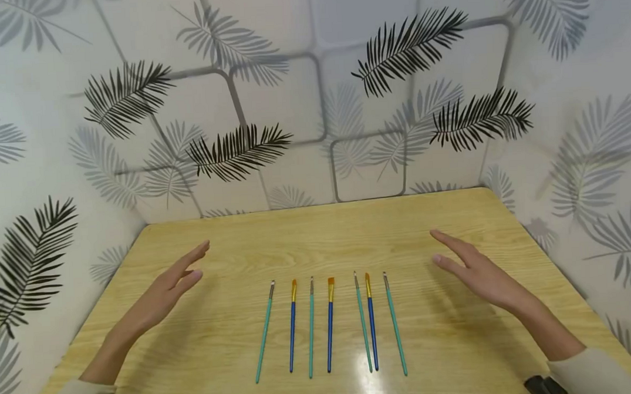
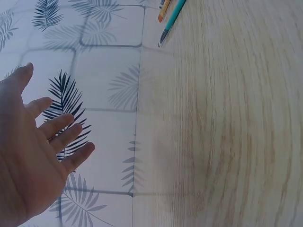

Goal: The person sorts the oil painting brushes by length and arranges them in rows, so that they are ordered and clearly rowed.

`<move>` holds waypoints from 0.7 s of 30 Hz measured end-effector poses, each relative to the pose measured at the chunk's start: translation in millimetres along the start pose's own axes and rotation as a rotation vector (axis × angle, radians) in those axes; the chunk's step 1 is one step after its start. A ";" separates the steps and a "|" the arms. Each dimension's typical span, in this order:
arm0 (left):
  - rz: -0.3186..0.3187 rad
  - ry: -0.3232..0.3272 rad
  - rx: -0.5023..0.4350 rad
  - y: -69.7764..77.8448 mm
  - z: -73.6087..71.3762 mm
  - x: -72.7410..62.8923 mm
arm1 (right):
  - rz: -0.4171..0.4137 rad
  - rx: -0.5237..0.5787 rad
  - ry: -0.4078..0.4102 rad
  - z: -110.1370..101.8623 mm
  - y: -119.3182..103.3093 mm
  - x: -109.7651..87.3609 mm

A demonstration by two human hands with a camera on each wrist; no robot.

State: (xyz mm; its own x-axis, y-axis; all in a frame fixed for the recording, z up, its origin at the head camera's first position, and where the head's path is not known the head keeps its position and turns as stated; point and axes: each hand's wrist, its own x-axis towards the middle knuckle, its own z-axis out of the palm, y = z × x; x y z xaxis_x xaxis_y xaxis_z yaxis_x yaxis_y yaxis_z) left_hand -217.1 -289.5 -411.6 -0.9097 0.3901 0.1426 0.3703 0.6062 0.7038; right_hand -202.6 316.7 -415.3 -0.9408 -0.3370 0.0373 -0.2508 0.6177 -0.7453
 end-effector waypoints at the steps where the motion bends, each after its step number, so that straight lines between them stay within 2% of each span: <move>1: -0.002 -0.001 -0.014 0.6 0.0 -0.3 | 0.006 0.017 -0.010 -0.4 -0.9 -0.1; 9: -0.029 -0.043 -0.154 1.4 1.1 -4.8 | 0.035 0.200 -0.090 8.1 -2.3 -7.0; 11: -0.026 -0.056 -0.186 1.4 1.2 -5.0 | 0.016 0.205 -0.099 10.0 -1.2 -7.9; 15: -0.004 -0.057 -0.252 5.2 1.7 -3.3 | -0.023 0.204 -0.066 10.7 0.9 -5.9; 21: 0.007 -0.093 -0.330 10.8 3.6 -3.4 | -0.061 0.392 -0.092 15.3 1.5 0.4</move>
State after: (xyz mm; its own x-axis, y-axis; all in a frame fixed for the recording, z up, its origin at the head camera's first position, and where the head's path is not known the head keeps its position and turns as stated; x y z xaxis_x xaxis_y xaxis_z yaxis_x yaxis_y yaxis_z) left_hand -209.4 -281.7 -407.0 -0.8805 0.4645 0.0948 0.2819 0.3522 0.8925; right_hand -199.9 306.6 -426.6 -0.8983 -0.4374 0.0428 -0.1826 0.2829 -0.9416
